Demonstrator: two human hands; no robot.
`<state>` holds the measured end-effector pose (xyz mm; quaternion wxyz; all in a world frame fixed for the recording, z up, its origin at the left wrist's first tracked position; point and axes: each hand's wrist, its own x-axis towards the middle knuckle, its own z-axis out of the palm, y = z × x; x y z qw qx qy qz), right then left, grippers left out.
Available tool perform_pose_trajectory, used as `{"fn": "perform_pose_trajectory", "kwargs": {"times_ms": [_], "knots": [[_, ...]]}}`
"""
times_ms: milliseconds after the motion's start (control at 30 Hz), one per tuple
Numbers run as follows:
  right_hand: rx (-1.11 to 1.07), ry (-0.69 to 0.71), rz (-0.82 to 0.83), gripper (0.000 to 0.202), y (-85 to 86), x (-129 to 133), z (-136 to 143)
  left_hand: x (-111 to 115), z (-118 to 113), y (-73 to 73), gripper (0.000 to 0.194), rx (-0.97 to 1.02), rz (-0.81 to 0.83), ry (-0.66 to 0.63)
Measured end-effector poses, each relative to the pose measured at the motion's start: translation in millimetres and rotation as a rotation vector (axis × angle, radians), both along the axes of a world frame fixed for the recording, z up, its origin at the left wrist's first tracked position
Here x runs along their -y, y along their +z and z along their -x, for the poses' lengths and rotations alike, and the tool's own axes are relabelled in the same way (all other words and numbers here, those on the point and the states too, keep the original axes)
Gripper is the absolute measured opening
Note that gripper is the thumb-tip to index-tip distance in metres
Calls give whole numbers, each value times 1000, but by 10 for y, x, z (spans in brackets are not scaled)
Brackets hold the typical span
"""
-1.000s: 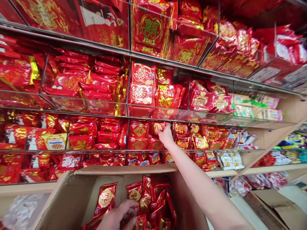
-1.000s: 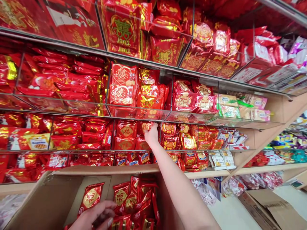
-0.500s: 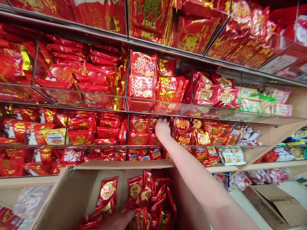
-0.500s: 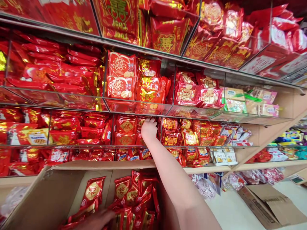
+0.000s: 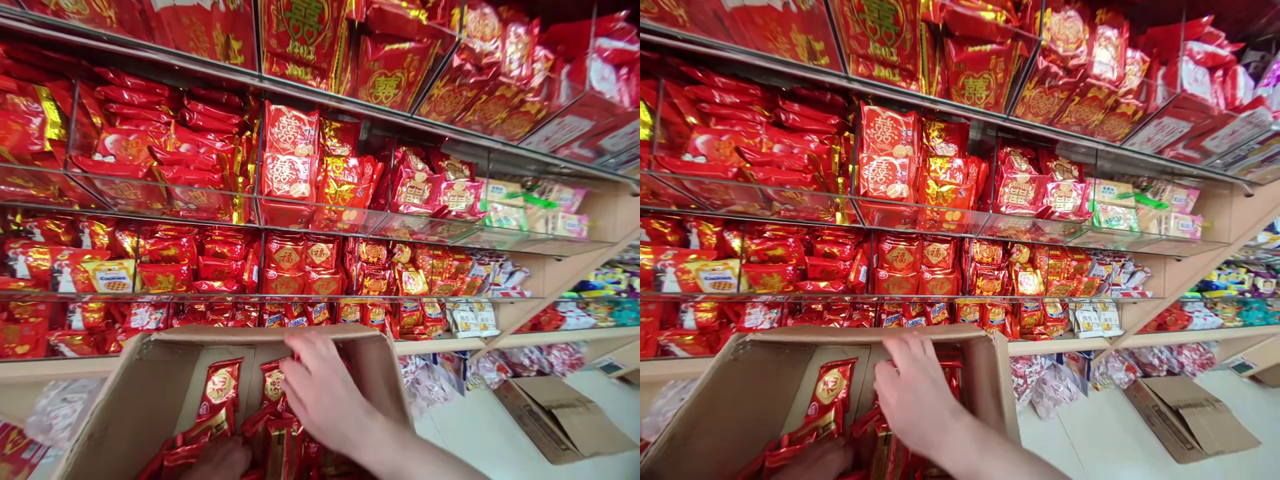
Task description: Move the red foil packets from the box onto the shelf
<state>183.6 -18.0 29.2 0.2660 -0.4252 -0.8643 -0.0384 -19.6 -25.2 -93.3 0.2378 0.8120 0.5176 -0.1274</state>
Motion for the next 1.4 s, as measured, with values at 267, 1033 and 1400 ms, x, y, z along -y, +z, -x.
{"fn": "perform_pose_trajectory", "kwargs": {"times_ms": [267, 1033, 1400], "knots": [[-531, -239, 461, 31, -253, 222, -65, -140, -241, 1106, 28, 776, 255, 190], [-325, -33, -450, 13, -18, 130, -206, 59, -645, 1361, 51, 1399, 605, 925], [-801, -86, 110, 37, -221, 373, -100, 103, -604, 1421, 66, 1772, 637, 935]]}}
